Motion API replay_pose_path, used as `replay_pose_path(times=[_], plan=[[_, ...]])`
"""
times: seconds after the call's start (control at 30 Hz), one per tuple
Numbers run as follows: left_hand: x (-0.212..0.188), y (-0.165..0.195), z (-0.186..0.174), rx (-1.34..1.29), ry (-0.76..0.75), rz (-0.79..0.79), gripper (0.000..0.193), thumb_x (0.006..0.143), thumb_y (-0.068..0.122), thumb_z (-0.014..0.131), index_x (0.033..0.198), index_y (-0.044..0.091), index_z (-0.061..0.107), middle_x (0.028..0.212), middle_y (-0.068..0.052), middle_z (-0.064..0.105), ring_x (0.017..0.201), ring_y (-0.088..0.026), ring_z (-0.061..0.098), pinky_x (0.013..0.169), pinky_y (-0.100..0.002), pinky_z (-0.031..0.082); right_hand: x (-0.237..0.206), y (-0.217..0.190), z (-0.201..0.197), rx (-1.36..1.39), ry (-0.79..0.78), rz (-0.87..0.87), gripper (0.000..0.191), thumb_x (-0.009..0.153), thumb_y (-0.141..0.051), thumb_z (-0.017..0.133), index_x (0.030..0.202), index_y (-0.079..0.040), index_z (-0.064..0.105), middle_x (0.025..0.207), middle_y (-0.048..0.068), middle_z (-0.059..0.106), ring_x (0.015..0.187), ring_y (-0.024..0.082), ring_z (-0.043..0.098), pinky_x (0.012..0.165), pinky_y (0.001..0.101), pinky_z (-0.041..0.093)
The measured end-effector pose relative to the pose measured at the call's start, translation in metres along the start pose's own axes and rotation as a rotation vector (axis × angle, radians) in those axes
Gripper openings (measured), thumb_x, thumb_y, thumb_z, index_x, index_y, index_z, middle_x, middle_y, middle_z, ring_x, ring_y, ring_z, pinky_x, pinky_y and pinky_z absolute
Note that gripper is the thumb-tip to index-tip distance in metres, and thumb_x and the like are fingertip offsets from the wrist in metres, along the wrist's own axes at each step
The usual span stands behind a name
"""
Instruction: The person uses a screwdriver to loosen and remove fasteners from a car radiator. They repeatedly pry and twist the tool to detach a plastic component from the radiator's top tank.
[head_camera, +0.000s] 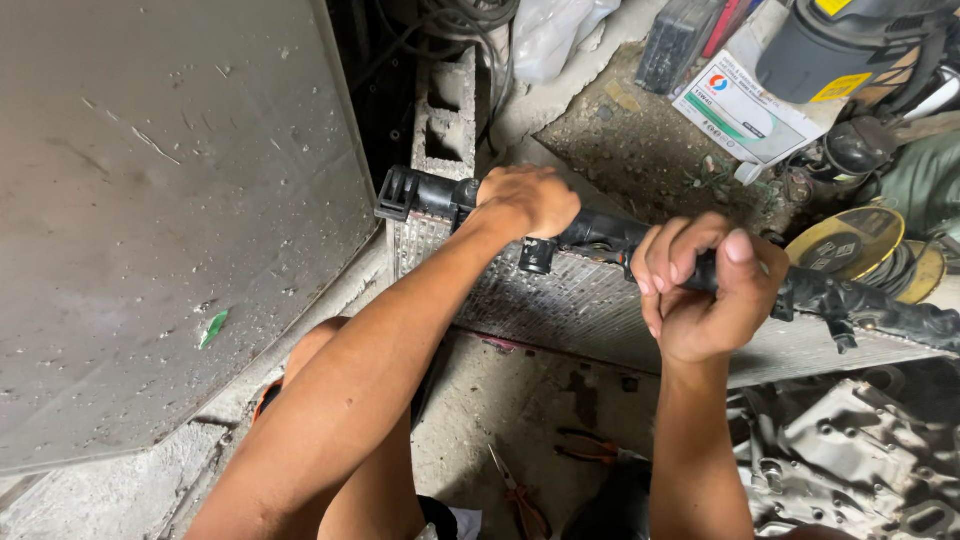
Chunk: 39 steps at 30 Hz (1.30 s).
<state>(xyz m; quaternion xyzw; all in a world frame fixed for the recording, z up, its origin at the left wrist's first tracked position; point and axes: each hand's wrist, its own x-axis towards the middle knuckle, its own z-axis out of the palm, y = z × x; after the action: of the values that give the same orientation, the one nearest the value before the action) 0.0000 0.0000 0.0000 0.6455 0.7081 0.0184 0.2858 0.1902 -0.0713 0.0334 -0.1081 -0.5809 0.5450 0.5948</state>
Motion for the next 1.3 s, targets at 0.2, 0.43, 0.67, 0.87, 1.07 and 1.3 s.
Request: replay_pose_path(times=[0.2,0.43,0.67,0.87,1.07,1.3], plan=[[-0.041,-0.061,-0.056,0.017,0.004,0.029,0.054,0.096,0.035,0.036,0.135,0.009,0.063,0.148,-0.012,0.055,0.138,-0.029,0.052,0.114,-0.044,0.038,0.003,0.012,0.090,-0.032,0.031,-0.059,0.056,0.116,-0.030,0.048,0.070,0.002,0.043,0.064,0.011,0.042,0.049,0.020,0.041,0.041,0.0298,0.035],[-0.043,-0.097,0.002,0.035,-0.110,-0.022,0.050,0.099,0.031,0.036,0.126,0.007,0.071,0.138,-0.014,0.067,0.129,-0.027,0.065,0.110,-0.045,0.046,-0.057,0.063,0.086,-0.043,0.049,-0.030,0.049,0.111,-0.030,0.048,0.073,0.001,0.046,0.060,0.013,0.045,0.043,0.019,0.040,0.033,0.0263,0.032],[0.014,-0.093,0.167,0.022,-0.029,-0.021,0.048,0.096,0.029,0.038,0.128,0.008,0.068,0.143,-0.013,0.060,0.135,-0.028,0.057,0.112,-0.045,0.042,-0.181,0.154,-0.006,-0.184,-0.038,-0.193,0.043,0.104,-0.026,0.058,0.072,0.002,0.049,0.058,0.009,0.046,0.041,0.017,0.044,0.039,0.0298,0.039],[0.065,-0.102,0.248,0.009,0.024,0.011,0.051,0.095,0.033,0.037,0.131,0.009,0.065,0.147,-0.011,0.055,0.136,-0.029,0.052,0.112,-0.045,0.040,-0.231,0.213,-0.061,-0.175,0.040,-0.243,0.042,0.104,-0.026,0.053,0.072,0.001,0.050,0.061,0.010,0.047,0.040,0.018,0.045,0.037,0.0308,0.041],[0.062,-0.108,0.229,0.055,0.007,0.017,0.052,0.096,0.033,0.036,0.131,0.010,0.066,0.145,-0.010,0.059,0.136,-0.028,0.055,0.113,-0.045,0.040,-0.212,0.206,-0.071,0.028,0.167,-0.147,0.046,0.109,-0.028,0.049,0.073,0.001,0.046,0.060,0.014,0.045,0.043,0.021,0.042,0.038,0.0308,0.037],[0.073,-0.118,0.221,0.060,0.016,0.032,0.052,0.095,0.033,0.035,0.131,0.010,0.064,0.149,-0.008,0.052,0.138,-0.027,0.050,0.113,-0.047,0.037,-0.210,0.217,-0.058,-0.080,0.029,-0.130,0.044,0.102,-0.026,0.056,0.069,0.002,0.049,0.057,0.010,0.047,0.042,0.018,0.044,0.038,0.0283,0.039]])
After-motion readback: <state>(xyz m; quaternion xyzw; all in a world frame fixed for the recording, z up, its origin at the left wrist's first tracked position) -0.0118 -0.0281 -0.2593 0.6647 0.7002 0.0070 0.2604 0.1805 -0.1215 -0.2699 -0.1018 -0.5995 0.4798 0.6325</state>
